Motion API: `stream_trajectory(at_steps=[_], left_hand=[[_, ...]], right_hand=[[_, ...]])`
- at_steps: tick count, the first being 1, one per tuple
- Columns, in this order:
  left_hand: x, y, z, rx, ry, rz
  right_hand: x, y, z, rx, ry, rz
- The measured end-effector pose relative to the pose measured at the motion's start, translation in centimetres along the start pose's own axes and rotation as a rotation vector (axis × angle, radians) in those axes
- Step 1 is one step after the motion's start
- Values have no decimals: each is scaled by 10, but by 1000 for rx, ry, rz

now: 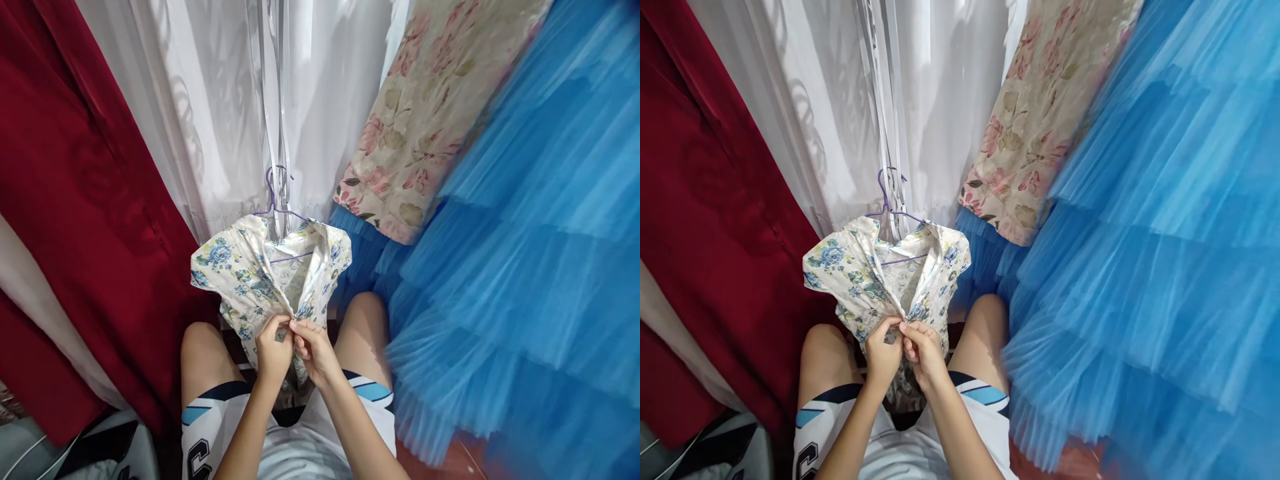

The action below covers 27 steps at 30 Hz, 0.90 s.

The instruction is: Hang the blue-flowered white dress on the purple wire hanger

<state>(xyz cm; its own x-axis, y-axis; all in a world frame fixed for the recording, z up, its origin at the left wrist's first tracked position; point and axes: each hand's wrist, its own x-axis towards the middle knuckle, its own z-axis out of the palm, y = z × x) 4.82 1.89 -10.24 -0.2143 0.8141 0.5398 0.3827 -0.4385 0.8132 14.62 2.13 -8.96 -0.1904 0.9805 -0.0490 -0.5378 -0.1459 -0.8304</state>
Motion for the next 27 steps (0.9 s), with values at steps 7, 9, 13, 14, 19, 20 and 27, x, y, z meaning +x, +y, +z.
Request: stream_trajectory(at_steps=[7, 9, 13, 14, 19, 20, 27], left_hand=[[-10, -1, -13, 60, -24, 69], [-10, -6, -14, 74, -18, 84], [-6, -17, -19, 99, 7, 75], [-5, -19, -21, 98, 1, 65], [0, -30, -29, 59, -209, 29], [2, -31, -31, 56, -248, 23], [81, 25, -59, -5, 7, 140]], right_hand=[[3, -10, 9, -96, 74, -166], [16, -24, 18, -133, 82, -224], [55, -70, 54, -122, -16, -283], [65, -83, 65, -102, -21, -306], [95, -135, 111, -35, 69, -480], [96, -139, 115, -40, 72, -493], [78, -125, 103, -167, 7, -551]])
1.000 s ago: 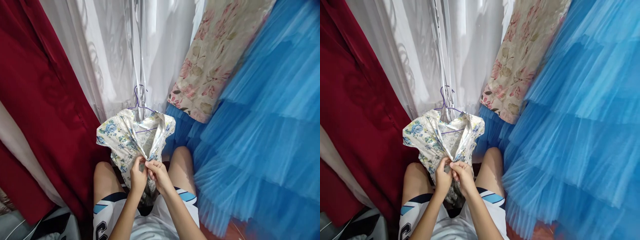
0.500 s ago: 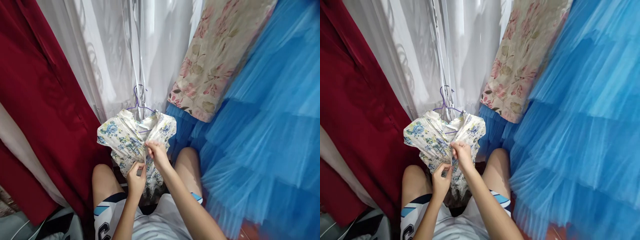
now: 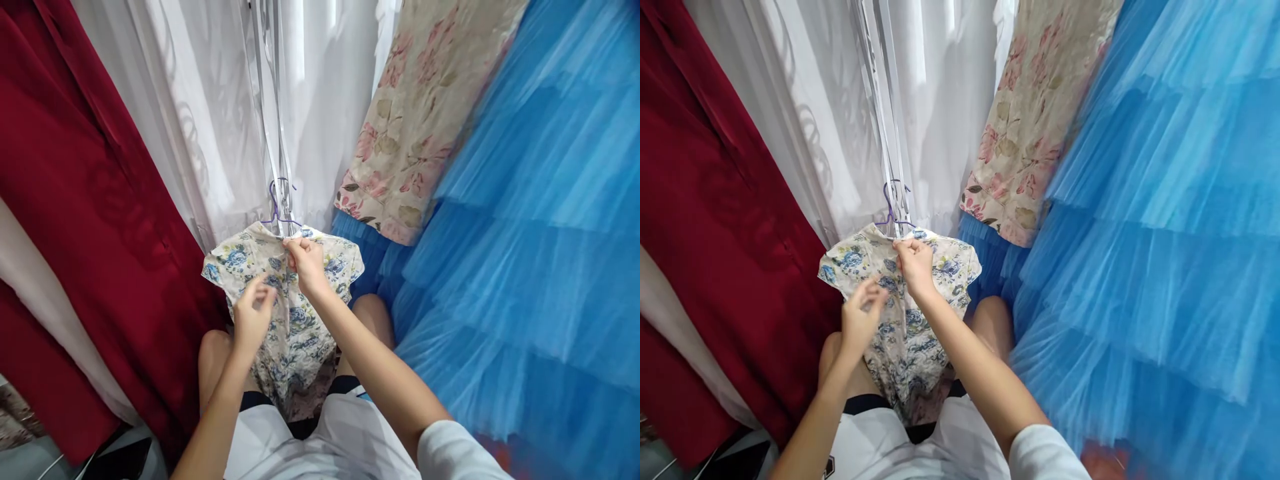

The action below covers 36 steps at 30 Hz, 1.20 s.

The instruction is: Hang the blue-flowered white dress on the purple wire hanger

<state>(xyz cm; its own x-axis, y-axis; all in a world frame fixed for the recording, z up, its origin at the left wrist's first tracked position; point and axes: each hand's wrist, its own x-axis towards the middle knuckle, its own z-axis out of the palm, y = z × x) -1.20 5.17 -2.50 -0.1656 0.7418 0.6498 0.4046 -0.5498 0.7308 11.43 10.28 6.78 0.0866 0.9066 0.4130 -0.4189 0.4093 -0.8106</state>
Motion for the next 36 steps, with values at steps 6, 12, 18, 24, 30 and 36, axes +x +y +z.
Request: stream_trajectory(at_steps=[6, 12, 18, 24, 30, 36], left_hand=[[99, 60, -8, 190, -111, 385], [105, 54, 2, 130, -49, 367], [101, 52, 6, 88, 28, 338], [125, 46, -27, -94, 322, 292], [118, -44, -93, -374, 638, -294], [36, -88, -50, -520, 396, -612]], right_hand=[[-4, 1, -4, -126, -30, -102], [0, 17, -2, -201, 52, -210], [11, 37, -3, -111, 8, -46], [-16, 54, -22, -60, 33, 65], [-73, 63, -22, -52, -54, 196], [-94, 94, -51, -24, 52, 238]])
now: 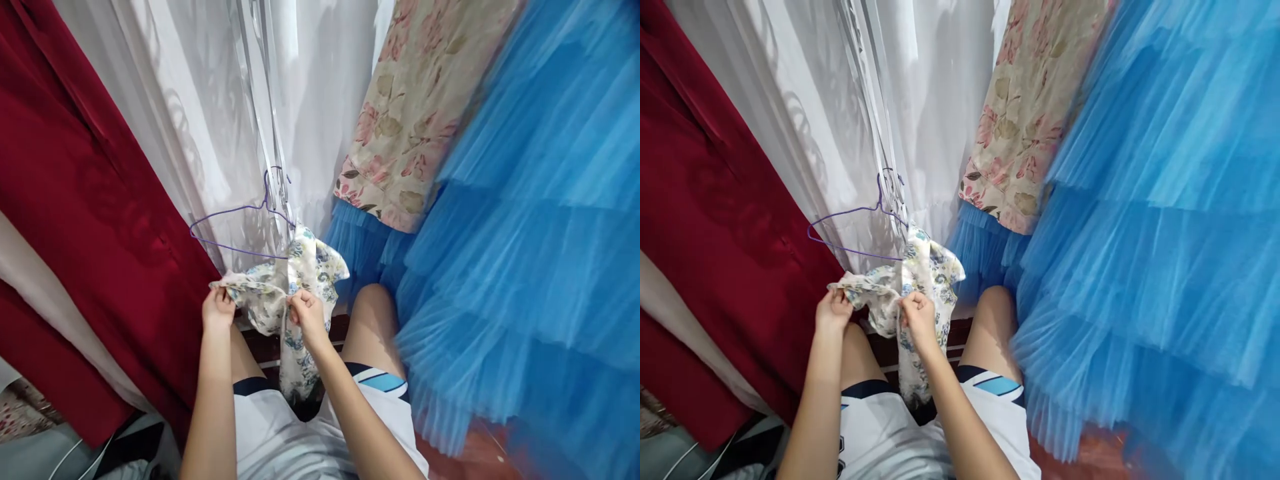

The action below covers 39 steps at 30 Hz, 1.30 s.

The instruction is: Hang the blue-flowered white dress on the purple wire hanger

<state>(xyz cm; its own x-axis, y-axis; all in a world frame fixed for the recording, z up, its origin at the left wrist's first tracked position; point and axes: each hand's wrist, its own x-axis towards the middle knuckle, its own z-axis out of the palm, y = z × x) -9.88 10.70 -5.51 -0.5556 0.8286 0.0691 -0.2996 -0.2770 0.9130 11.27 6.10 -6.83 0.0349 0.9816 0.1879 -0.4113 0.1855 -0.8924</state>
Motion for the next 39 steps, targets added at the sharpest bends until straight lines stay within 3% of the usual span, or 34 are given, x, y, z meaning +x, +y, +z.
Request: stream_trajectory(at_steps=[2, 4, 6, 8, 11, 14, 16, 18, 20, 22, 25, 28, 30, 34, 37, 39], left_hand=[[-32, -18, 9, -52, -62, -43], [-66, -23, 23, -171, -180, -45], [-97, -18, 42, -269, -344, -16], [-123, -8, 61, -228, -502, 45], [-147, 6, 82, -13, -673, 209], [-155, 17, 87, 205, -726, 394], [-153, 20, 83, 360, -732, 466], [-151, 17, 77, 452, -832, 432], [-149, 7, 71, 445, -1021, 267], [-149, -10, 65, 434, -1170, 69], [-146, -33, 58, 559, -1124, -19], [-137, -34, 55, 645, -975, 99], [-129, -20, 56, 621, -937, 197], [-120, 20, 62, 629, -878, 356], [-108, 42, 55, 707, -782, 435], [-91, 52, 40, 832, -719, 509]], right_hand=[[4, 5, -27, -129, 69, -61], [4, 1, -52, -308, 45, -115], [1, -10, -66, -477, -79, -171], [-6, -25, -68, -582, -254, -242], [-16, -46, -57, -546, -341, -298], [-21, -61, -48, -366, -298, -212], [-22, -70, -49, -267, -352, -109], [-22, -82, -56, -232, -444, -15], [-20, -98, -66, -239, -485, 18], [-13, -117, -81, -258, -436, -17], [14, -146, -112, -331, -273, -143], [64, -165, -139, -398, -153, -254], [103, -171, -143, -383, -101, -272], [165, -176, -106, -411, -190, -67], [185, -177, -67, -460, -314, 107], [188, -179, -50, -501, -407, 144]])
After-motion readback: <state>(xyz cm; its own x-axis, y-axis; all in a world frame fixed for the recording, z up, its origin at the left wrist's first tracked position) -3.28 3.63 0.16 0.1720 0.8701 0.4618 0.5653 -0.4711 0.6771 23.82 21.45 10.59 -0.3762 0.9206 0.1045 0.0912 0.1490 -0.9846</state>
